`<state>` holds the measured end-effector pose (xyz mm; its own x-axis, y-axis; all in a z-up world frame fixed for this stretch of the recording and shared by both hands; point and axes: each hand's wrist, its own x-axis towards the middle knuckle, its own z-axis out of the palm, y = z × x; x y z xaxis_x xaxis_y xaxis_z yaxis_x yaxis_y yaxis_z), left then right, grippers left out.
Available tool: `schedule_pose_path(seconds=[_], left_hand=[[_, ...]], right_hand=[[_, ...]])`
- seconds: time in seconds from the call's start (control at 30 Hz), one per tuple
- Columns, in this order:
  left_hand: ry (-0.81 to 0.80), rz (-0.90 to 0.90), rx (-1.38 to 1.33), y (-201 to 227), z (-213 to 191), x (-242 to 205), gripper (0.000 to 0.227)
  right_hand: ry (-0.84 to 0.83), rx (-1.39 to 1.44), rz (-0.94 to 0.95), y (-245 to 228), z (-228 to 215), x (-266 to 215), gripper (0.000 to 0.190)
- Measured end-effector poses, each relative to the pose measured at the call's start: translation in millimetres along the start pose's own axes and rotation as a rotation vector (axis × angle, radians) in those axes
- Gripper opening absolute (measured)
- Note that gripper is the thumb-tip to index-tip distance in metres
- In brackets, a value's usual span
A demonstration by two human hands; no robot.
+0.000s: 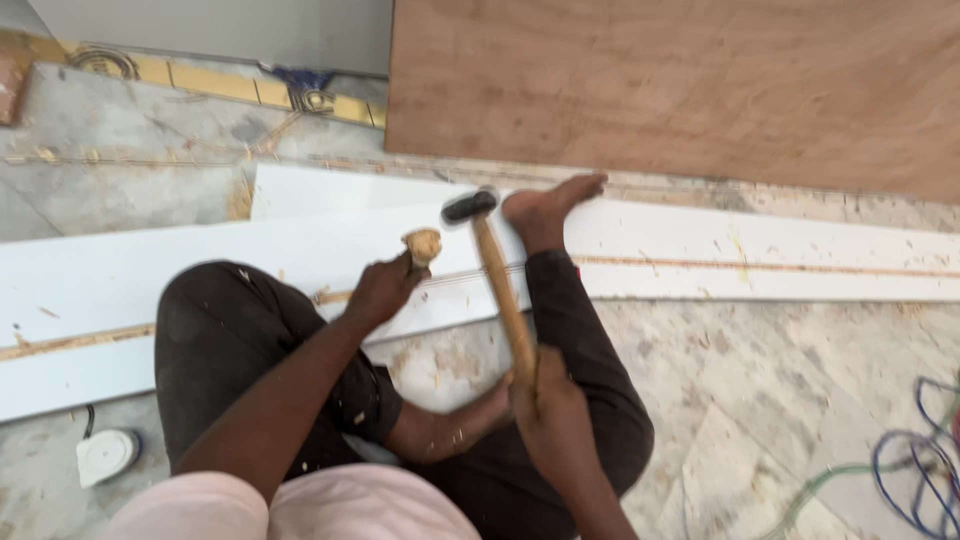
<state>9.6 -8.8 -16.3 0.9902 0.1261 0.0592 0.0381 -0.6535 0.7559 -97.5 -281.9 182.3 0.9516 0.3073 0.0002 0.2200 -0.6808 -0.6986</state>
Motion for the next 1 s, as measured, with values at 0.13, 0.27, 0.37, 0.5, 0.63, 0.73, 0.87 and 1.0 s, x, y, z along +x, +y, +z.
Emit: schedule_pose_path(seconds=[0.13, 0.27, 0.37, 0.5, 0.63, 0.73, 0.87, 1.0], left_hand=[[-0.011, 0.073, 0.047, 9, 4, -2, 0.049], [-0.133, -0.040, 0.067, 21, -5, 12, 0.038], [-0.059, -0.081, -0.082, 21, -12, 29, 0.035], [-0.042, -0.078, -0.160, 27, -13, 40, 0.033], [-0.114, -0.031, -0.073, 43, -6, 41, 0.037], [-0.147, -0.044, -0.049, 48, -3, 40, 0.038], [-0.178, -0.075, -0.024, 52, -4, 38, 0.038], [-0.187, -0.092, -0.018, 53, -5, 38, 0.038]], right_hand=[[0.147, 0.058, -0.006, -13, -11, 2, 0.030], [0.082, 0.247, -0.017, 1, 5, 0, 0.023], [-0.044, 0.516, 0.373, 33, 33, -3, 0.024], [0.003, 0.646, 0.463, 82, 70, -9, 0.023], [0.021, 0.724, 0.567, 104, 84, -11, 0.024], [0.060, 0.773, 0.573, 106, 83, -10, 0.025], [0.059, 0.755, 0.597, 104, 83, -9, 0.025], [0.034, 0.772, 0.585, 105, 87, -11, 0.025]])
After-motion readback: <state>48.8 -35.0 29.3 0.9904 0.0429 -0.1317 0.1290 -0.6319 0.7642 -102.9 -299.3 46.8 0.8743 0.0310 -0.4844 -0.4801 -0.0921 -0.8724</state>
